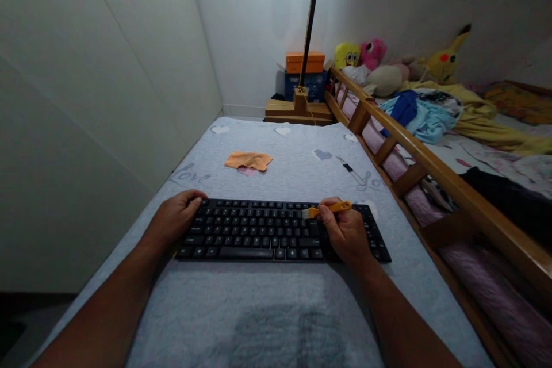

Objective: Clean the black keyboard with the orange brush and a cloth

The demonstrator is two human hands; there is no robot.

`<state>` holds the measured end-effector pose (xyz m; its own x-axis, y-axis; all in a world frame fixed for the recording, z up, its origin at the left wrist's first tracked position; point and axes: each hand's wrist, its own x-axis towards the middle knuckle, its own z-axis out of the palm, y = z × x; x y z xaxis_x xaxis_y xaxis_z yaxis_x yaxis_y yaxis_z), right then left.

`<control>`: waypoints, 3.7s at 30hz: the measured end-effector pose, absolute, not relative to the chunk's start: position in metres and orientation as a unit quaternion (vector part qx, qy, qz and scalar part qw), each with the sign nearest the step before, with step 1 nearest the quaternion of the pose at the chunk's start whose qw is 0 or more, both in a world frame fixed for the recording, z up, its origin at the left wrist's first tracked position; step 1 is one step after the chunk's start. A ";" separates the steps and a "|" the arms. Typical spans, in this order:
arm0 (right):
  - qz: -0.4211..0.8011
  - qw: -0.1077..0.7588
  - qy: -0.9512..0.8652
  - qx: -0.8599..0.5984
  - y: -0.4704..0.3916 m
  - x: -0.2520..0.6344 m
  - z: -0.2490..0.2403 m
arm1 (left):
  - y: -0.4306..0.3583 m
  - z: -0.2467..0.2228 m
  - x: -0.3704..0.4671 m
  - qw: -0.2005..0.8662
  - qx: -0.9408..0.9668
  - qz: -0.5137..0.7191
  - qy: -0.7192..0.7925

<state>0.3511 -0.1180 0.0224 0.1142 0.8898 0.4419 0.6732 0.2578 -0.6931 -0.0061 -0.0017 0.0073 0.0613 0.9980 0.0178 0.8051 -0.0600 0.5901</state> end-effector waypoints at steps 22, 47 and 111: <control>0.113 0.479 -0.629 -0.602 -0.109 0.349 0.014 | 0.000 0.004 -0.008 0.222 0.691 0.204 0.657; 0.089 0.474 -0.626 -0.612 -0.114 0.359 0.023 | -0.001 0.007 -0.006 0.218 0.690 0.208 0.658; 0.140 0.463 -0.587 -0.648 -0.119 0.372 0.030 | -0.002 0.008 -0.005 0.218 0.692 0.217 0.653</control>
<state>0.3716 -0.1195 0.0303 0.2703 0.8920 0.3624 0.6319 0.1196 -0.7657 -0.0047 -0.0017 0.0083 0.0533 0.9985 0.0152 0.8093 -0.0521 0.5851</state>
